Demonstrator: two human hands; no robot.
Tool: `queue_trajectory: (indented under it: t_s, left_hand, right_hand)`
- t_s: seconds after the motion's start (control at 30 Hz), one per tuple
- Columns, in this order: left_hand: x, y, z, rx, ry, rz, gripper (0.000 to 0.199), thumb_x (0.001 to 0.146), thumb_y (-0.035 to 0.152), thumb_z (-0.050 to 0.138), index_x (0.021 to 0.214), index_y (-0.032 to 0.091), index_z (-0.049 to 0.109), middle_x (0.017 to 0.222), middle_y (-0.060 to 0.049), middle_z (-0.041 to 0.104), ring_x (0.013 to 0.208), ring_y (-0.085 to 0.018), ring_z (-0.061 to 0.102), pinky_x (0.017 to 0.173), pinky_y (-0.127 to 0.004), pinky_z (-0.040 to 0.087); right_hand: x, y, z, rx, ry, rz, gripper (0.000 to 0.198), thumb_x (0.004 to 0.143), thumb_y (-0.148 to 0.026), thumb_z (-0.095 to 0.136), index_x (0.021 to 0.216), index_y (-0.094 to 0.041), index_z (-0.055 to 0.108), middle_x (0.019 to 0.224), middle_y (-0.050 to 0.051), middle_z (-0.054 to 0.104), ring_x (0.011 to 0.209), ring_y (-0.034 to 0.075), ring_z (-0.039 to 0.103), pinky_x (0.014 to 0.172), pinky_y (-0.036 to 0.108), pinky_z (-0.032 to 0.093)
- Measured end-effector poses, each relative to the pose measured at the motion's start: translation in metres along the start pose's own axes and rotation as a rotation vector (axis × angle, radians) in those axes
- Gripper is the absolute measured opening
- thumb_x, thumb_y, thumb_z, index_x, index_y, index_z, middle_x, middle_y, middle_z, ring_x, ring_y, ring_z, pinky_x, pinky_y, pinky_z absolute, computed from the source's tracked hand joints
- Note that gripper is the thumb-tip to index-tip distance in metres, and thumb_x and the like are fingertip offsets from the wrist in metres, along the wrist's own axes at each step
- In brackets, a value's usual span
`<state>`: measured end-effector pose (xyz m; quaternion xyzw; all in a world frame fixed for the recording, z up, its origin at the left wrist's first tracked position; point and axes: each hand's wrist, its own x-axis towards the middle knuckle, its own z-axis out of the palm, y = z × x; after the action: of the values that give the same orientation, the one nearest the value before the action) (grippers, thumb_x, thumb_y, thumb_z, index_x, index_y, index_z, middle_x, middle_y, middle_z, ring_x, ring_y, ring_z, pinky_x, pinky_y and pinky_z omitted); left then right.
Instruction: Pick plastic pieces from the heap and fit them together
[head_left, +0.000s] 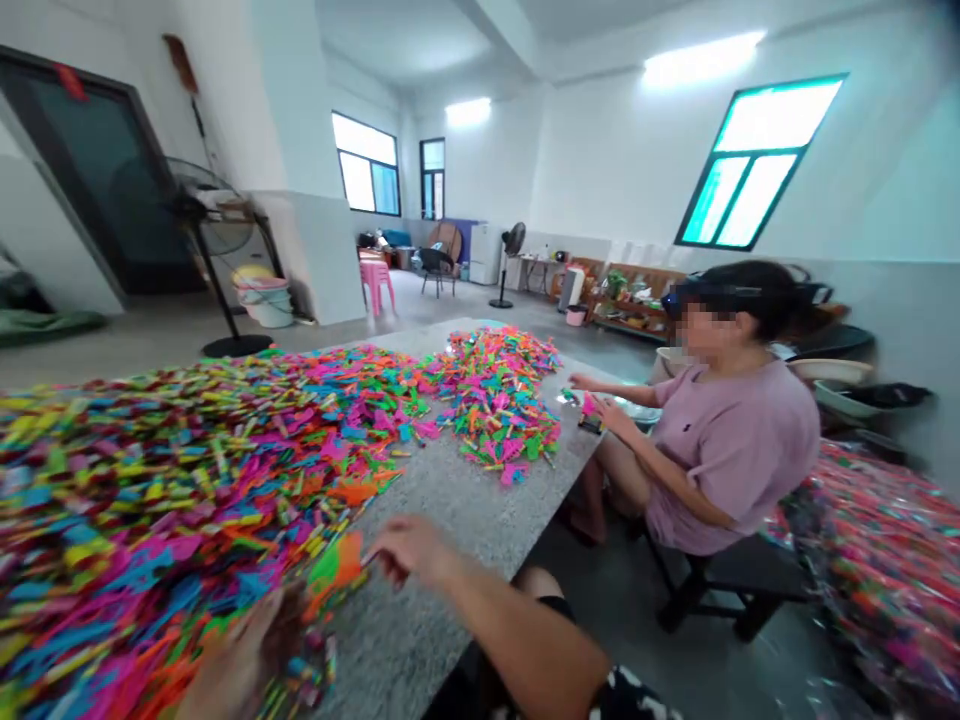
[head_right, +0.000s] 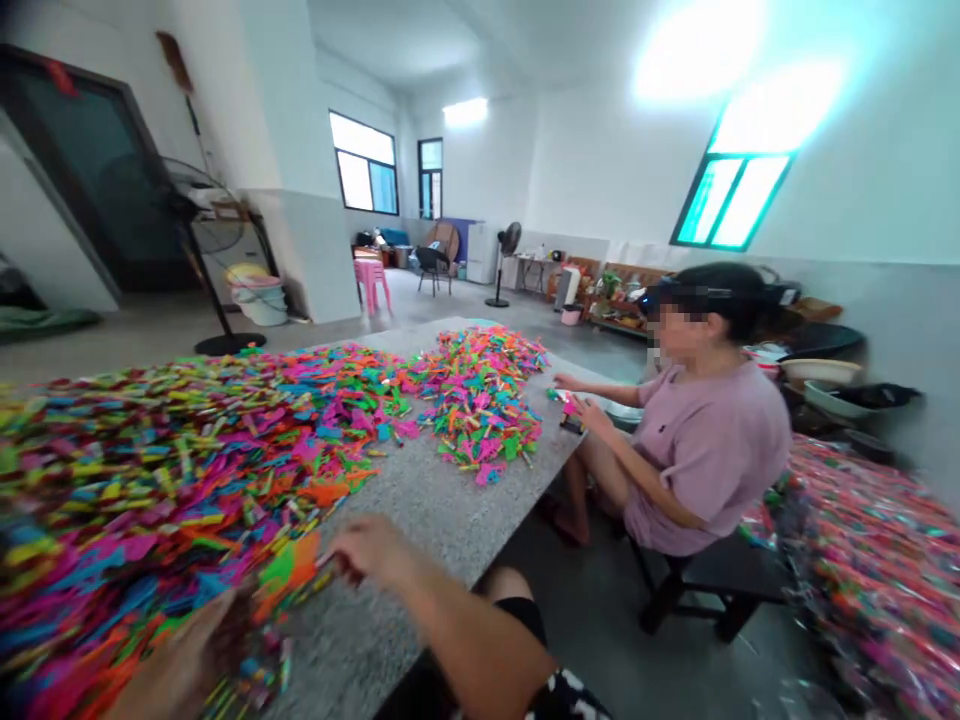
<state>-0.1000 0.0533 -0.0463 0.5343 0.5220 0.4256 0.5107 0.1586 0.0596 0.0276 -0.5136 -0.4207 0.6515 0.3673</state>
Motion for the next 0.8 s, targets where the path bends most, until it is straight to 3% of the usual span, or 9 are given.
queue_trajectory:
  t_s: [0.03, 0.07, 0.17, 0.23, 0.37, 0.57, 0.63, 0.7, 0.8]
  left_hand:
    - [-0.004, 0.006, 0.006, -0.114, 0.133, -0.103, 0.046, 0.068, 0.079, 0.072, 0.085, 0.037, 0.074, 0.075, 0.005, 0.081, 0.071, -0.032, 0.078, 0.067, -0.051, 0.062]
    - [-0.009, 0.015, 0.014, -0.188, 0.152, -0.171, 0.044, 0.066, 0.078, 0.077, 0.085, 0.038, 0.074, 0.079, 0.007, 0.082, 0.075, -0.029, 0.078, 0.071, -0.048, 0.062]
    - [-0.022, 0.039, 0.039, -0.3, 0.129, -0.198, 0.05, 0.061, 0.069, 0.088, 0.089, 0.029, 0.076, 0.085, 0.0, 0.082, 0.078, -0.025, 0.076, 0.073, -0.041, 0.061]
    - [-0.023, 0.044, 0.047, -0.318, 0.107, -0.173, 0.056, 0.062, 0.064, 0.091, 0.097, 0.023, 0.075, 0.093, -0.006, 0.08, 0.083, -0.026, 0.076, 0.069, -0.038, 0.06]
    - [-0.015, 0.036, 0.049, -0.048, 0.104, -0.095, 0.05, 0.072, 0.054, 0.086, 0.109, 0.021, 0.074, 0.092, -0.007, 0.077, 0.074, -0.023, 0.072, 0.065, -0.034, 0.057]
    - [0.009, 0.022, 0.058, 0.269, 0.084, 0.03, 0.022, 0.074, 0.036, 0.085, 0.091, 0.025, 0.077, 0.092, -0.006, 0.078, 0.088, -0.026, 0.071, 0.087, -0.038, 0.055]
    - [0.016, 0.017, 0.063, 0.322, 0.076, 0.024, 0.021, 0.073, 0.036, 0.086, 0.088, 0.025, 0.077, 0.09, -0.007, 0.078, 0.087, -0.027, 0.07, 0.088, -0.039, 0.054]
    - [0.024, 0.012, 0.066, 0.382, 0.089, 0.022, 0.018, 0.074, 0.035, 0.084, 0.087, 0.024, 0.077, 0.092, -0.008, 0.078, 0.092, -0.029, 0.07, 0.092, -0.041, 0.053]
    - [0.039, 0.01, 0.068, 0.503, 0.107, 0.081, 0.014, 0.083, 0.03, 0.074, 0.095, 0.023, 0.078, 0.103, -0.012, 0.079, 0.106, -0.032, 0.069, 0.101, -0.043, 0.051]
  right_hand:
    - [-0.008, -0.013, -0.015, 0.037, 0.142, -0.049, 0.022, 0.062, -0.037, 0.073, 0.055, -0.024, 0.057, 0.041, -0.01, 0.051, 0.037, 0.012, 0.047, 0.039, 0.021, 0.038]
    - [-0.014, -0.024, -0.031, 0.075, 0.186, -0.072, 0.022, 0.065, -0.035, 0.073, 0.058, -0.023, 0.056, 0.042, -0.011, 0.05, 0.039, 0.011, 0.046, 0.04, 0.02, 0.038]
    - [-0.005, -0.032, -0.065, 0.159, 0.185, -0.051, 0.019, 0.069, -0.032, 0.067, 0.061, -0.022, 0.053, 0.042, -0.01, 0.044, 0.038, 0.008, 0.037, 0.039, 0.018, 0.03]
    - [0.011, -0.02, -0.07, 0.201, 0.112, -0.02, 0.014, 0.07, -0.031, 0.065, 0.065, -0.021, 0.056, 0.045, -0.009, 0.046, 0.039, 0.008, 0.038, 0.038, 0.019, 0.031]
    - [0.032, -0.005, -0.072, 0.295, 0.018, -0.015, 0.013, 0.068, -0.028, 0.07, 0.071, -0.02, 0.06, 0.048, -0.008, 0.05, 0.039, 0.01, 0.04, 0.037, 0.022, 0.031]
    - [0.054, -0.022, -0.102, 0.512, 0.43, -0.35, 0.021, 0.087, -0.043, 0.066, 0.09, -0.023, 0.06, 0.071, -0.004, 0.069, 0.048, 0.01, 0.054, 0.045, 0.019, 0.041]
    - [0.058, -0.007, -0.09, 0.293, 0.423, -0.321, 0.017, 0.088, -0.039, 0.066, 0.094, -0.023, 0.064, 0.076, -0.002, 0.073, 0.049, 0.011, 0.056, 0.045, 0.02, 0.041]
    - [0.058, 0.018, -0.066, -0.122, 0.266, -0.275, 0.012, 0.089, -0.029, 0.066, 0.097, -0.021, 0.07, 0.08, 0.0, 0.074, 0.054, 0.013, 0.061, 0.05, 0.022, 0.045]
    - [0.049, 0.053, -0.026, -0.742, 0.021, -0.402, 0.016, 0.091, -0.017, 0.064, 0.102, -0.019, 0.077, 0.106, 0.007, 0.078, 0.089, 0.019, 0.072, 0.08, 0.028, 0.056]
